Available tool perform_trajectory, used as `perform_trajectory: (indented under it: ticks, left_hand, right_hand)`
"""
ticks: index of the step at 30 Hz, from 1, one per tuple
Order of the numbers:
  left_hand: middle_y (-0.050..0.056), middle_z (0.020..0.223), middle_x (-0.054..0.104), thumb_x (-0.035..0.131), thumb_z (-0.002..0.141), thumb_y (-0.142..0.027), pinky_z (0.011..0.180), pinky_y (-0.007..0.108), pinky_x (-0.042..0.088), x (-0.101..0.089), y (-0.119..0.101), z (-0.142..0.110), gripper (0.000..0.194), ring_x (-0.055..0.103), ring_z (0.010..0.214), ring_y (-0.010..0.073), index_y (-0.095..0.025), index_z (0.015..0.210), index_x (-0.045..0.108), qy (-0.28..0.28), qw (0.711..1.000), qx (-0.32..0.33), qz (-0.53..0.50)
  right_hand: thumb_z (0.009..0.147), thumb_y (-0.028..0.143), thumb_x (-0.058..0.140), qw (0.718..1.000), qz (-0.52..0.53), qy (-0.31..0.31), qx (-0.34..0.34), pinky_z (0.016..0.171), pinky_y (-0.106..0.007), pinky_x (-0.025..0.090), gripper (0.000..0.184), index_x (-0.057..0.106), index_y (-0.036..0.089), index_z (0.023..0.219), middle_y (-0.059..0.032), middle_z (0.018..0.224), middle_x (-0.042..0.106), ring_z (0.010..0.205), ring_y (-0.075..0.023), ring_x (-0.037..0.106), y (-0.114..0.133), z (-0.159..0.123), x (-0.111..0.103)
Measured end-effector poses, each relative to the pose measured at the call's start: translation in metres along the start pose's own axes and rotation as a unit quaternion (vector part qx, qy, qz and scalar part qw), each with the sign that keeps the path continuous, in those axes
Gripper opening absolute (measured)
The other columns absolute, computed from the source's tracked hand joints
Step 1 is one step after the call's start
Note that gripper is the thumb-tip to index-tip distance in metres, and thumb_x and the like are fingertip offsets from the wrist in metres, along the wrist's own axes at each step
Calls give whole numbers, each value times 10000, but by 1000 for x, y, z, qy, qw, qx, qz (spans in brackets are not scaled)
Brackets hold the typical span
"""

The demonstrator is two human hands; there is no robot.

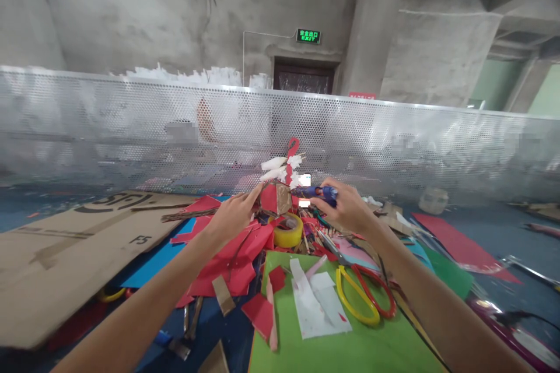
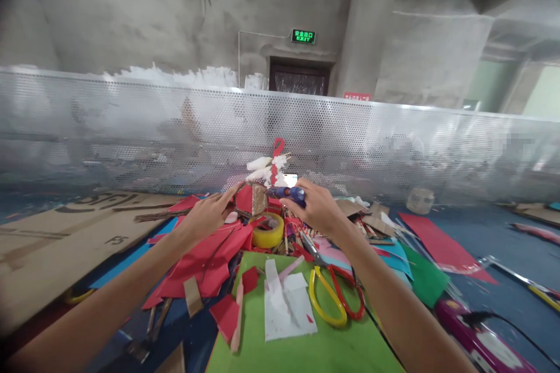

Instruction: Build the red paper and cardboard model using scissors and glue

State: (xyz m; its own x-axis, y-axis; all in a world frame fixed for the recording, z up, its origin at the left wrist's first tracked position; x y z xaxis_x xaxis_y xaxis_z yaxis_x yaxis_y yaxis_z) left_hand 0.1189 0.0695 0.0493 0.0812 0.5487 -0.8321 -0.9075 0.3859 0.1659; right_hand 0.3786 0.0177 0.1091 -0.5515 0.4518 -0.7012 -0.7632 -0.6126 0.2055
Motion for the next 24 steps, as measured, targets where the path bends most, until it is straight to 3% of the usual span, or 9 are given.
perform_trajectory:
  ticks: [3, 8, 13, 18, 22, 24]
  left_hand:
    - [128, 1251, 720, 505, 983, -172, 912, 358, 535, -1, -1, 0, 766, 683, 1160, 279, -246, 1653, 141, -1, 1000, 0, -4]
    - [147, 1195, 732, 485, 1007, -217, 893, 354, 535, -4, -1, -1, 712, 693, 1136, 282, -233, 1648, 175, 10, 1000, -14, -6]
    - [141, 1207, 732, 481, 998, -204, 898, 361, 536, -6, -1, -1, 738, 696, 1126, 279, -243, 1651, 142, 23, 999, -19, -15]
    - [147, 1201, 733, 503, 994, -221, 895, 374, 543, -7, 0, -1, 741, 706, 1105, 290, -252, 1649, 158, 17, 999, -26, -24]
    - [137, 1163, 743, 508, 993, -228, 882, 369, 548, -5, 1, -1, 750, 717, 1078, 289, -251, 1649, 145, 15, 999, -26, -19]
    - [137, 1151, 745, 504, 995, -232, 881, 365, 548, -5, 2, -1, 744, 718, 1075, 287, -246, 1648, 147, 11, 1000, -27, -12]
  right_hand:
    - [964, 515, 577, 1000, -18, -19, -14, 648, -278, 349, 322, 520, 223, 841, -3, 780, 591, 666, -155, 521, 3, -1, 3]
    - [959, 522, 583, 997, -24, 34, -62, 628, -273, 334, 360, 508, 217, 785, 4, 762, 569, 638, -135, 485, 15, -2, 14]
    - [964, 512, 560, 999, -34, -10, -23, 611, -273, 325, 356, 522, 215, 772, 3, 728, 559, 627, -138, 478, 11, -1, 3]
    - [958, 519, 562, 997, -29, 52, -42, 627, -280, 337, 352, 541, 215, 782, -4, 760, 583, 639, -139, 494, 13, -2, 9]
    - [968, 517, 539, 998, -49, 20, -17, 618, -286, 329, 357, 540, 216, 776, -6, 750, 578, 638, -145, 494, 10, -2, 4]
    - [963, 523, 547, 998, -44, 36, -23, 623, -285, 332, 359, 533, 218, 775, -4, 752, 577, 644, -147, 496, 11, -2, 6]
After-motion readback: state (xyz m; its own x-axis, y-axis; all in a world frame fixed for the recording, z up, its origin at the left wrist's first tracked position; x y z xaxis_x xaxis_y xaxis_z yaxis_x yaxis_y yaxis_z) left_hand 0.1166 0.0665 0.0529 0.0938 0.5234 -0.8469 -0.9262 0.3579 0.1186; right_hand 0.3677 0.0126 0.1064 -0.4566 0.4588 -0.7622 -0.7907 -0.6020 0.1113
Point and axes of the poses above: each hand's wrist, its own z-axis towards the middle knuckle, its own x-axis out of the palm, y = z × x, the point moved 7 cm from there along z, towards the middle knuckle
